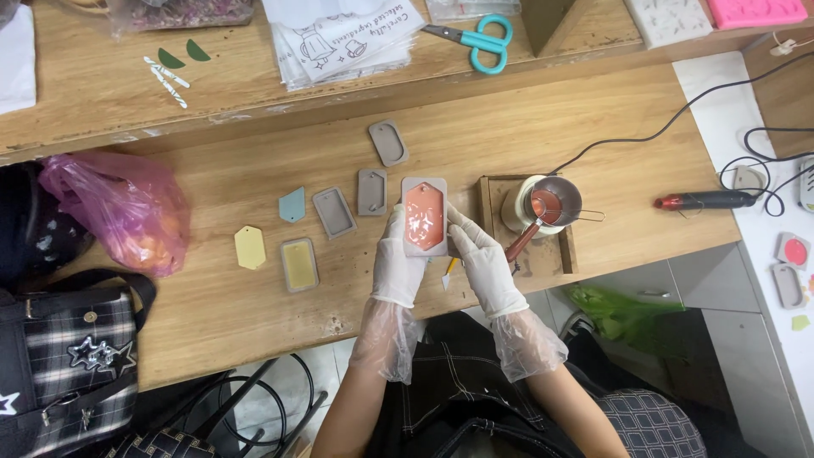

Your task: The recorder prepares molds, melts wax, and embeds decorative elements into scented wax tablets.

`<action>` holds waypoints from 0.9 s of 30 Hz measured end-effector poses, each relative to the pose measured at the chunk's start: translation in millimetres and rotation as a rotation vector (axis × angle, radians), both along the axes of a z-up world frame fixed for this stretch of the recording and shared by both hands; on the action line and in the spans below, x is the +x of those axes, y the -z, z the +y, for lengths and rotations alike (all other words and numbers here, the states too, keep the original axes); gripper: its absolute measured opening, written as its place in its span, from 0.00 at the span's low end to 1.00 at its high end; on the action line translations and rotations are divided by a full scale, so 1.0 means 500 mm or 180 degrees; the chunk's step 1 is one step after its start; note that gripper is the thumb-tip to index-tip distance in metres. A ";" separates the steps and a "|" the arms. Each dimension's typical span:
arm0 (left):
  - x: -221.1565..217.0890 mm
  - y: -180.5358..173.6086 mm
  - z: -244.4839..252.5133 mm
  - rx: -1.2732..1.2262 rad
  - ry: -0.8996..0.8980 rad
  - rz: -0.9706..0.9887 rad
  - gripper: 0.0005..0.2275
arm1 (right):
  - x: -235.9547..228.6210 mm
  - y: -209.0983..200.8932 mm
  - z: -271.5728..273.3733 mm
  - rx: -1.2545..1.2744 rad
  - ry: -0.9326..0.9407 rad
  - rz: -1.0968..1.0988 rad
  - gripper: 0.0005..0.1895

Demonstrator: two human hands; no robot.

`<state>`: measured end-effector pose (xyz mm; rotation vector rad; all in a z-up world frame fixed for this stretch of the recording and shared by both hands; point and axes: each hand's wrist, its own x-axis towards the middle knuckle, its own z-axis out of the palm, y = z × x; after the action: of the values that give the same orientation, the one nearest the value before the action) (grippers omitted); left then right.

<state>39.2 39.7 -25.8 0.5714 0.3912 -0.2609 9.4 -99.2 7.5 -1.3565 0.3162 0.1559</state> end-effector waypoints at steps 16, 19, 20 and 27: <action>-0.008 0.016 -0.004 -0.1201 0.0169 0.0017 0.25 | -0.033 -0.071 0.033 -0.0713 0.0231 -0.0197 0.23; -0.006 0.015 -0.004 -0.1193 0.0213 -0.0031 0.25 | -0.035 -0.064 0.033 -0.0768 0.0293 -0.0141 0.23; -0.006 0.018 -0.005 -0.1189 0.0204 -0.0013 0.25 | -0.035 -0.059 0.032 -0.0732 0.0305 -0.0179 0.23; -0.006 -0.011 0.003 -0.0952 0.0118 -0.0040 0.23 | -0.030 -0.036 0.027 -0.0558 0.0269 -0.0267 0.22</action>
<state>36.2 41.1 -20.5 0.2866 0.3221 -0.3444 -5.8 -85.6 25.6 -1.5158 0.3218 0.0005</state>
